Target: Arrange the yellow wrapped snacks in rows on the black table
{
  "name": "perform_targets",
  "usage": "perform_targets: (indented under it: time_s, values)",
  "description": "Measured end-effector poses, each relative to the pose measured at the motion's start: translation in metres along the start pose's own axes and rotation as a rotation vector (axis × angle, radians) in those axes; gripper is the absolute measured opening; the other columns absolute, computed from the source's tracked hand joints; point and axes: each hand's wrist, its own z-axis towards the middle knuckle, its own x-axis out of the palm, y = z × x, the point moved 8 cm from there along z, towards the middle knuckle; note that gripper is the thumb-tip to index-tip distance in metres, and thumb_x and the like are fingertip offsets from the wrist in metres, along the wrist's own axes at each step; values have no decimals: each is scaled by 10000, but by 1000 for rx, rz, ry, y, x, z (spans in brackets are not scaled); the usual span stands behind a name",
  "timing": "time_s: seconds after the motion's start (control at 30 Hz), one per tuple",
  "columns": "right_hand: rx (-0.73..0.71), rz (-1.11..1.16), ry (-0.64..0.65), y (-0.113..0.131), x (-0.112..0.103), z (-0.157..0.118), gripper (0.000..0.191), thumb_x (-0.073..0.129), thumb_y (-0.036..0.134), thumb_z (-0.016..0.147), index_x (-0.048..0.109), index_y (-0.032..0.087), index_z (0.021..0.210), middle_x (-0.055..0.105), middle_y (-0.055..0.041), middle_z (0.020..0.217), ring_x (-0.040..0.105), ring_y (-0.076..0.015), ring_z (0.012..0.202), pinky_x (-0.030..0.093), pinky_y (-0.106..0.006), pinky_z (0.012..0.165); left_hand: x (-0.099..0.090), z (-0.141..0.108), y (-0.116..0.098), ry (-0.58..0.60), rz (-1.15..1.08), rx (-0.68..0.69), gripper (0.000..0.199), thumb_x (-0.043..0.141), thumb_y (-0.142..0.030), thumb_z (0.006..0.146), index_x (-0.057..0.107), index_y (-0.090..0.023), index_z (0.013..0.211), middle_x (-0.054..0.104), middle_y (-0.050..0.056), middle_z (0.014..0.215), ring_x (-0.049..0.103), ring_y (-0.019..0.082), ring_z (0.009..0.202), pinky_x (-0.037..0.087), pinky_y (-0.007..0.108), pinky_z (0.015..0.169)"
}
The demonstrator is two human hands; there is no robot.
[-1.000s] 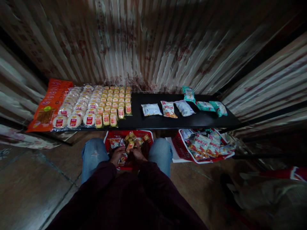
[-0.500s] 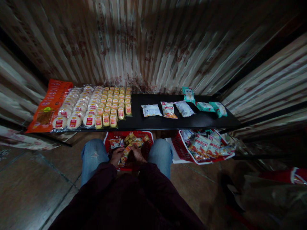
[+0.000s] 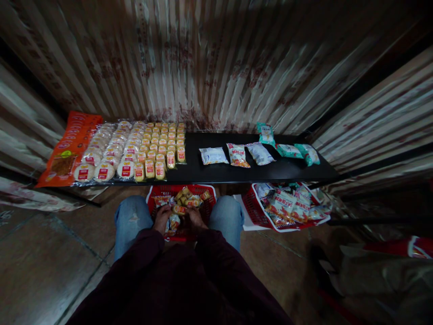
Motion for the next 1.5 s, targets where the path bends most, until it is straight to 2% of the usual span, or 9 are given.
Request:
perform_targets:
  time_s: [0.13,0.3,0.43,0.7,0.87,1.0,1.2,1.4,1.5]
  values:
    - [28,18,-115,-4,-9,3,269,713,331,532,496,213,638,556,42,572,555,-128,572,464,-270,588,3,-2,-3,27,17,27,250,732,-168,539,636,-172,770,652,8,743,633,166,806,485,315,820]
    - [-25,-37,-13,3,-2,-3,293,733,340,486,505,207,612,562,48,557,532,-123,561,427,-263,593,14,-7,-2,134,-79,-45,366,731,-126,565,625,-149,915,683,49,826,655,168,826,473,344,910]
    - [-17,-81,92,6,6,-12,293,725,347,473,519,200,619,557,58,531,522,-119,547,406,-253,573,16,-11,0,144,-88,-103,520,714,-102,599,590,-164,1100,690,75,925,666,190,882,480,359,921]
    - [42,-60,97,1,7,-12,361,742,283,428,549,204,723,610,64,587,553,-120,550,417,-247,565,16,-11,4,181,-49,-126,612,726,-134,621,551,-194,1204,653,126,1122,638,233,1022,476,375,934]
    - [39,-39,138,-3,10,-10,378,734,328,448,531,216,746,588,77,572,517,-107,517,416,-249,555,16,-11,3,165,-48,-120,614,692,-91,618,546,-181,1207,660,122,1096,642,212,997,467,355,946]
    - [-7,-111,58,-4,4,-5,333,723,395,476,538,211,683,559,72,554,496,-106,521,409,-255,573,16,-11,3,167,-35,-141,623,686,-93,608,543,-176,1209,657,119,1106,647,205,975,469,344,936]
    - [-63,-158,24,2,1,1,213,700,343,527,555,201,591,560,55,567,513,-121,601,414,-264,660,18,-12,1,207,-45,-122,634,711,-149,611,533,-187,1218,676,101,1080,655,189,953,462,331,928]
    - [-103,-194,85,13,7,-4,116,678,268,537,583,203,554,557,49,561,495,-125,606,397,-255,644,21,-19,-5,196,-17,-115,650,735,-217,628,529,-191,1244,700,72,952,657,201,937,474,327,888]
    - [-107,-192,138,16,11,-8,116,686,277,542,617,199,593,581,46,592,502,-118,607,398,-249,647,22,-23,-6,179,3,-137,694,757,-248,624,510,-211,1272,701,71,966,656,212,934,488,324,839]
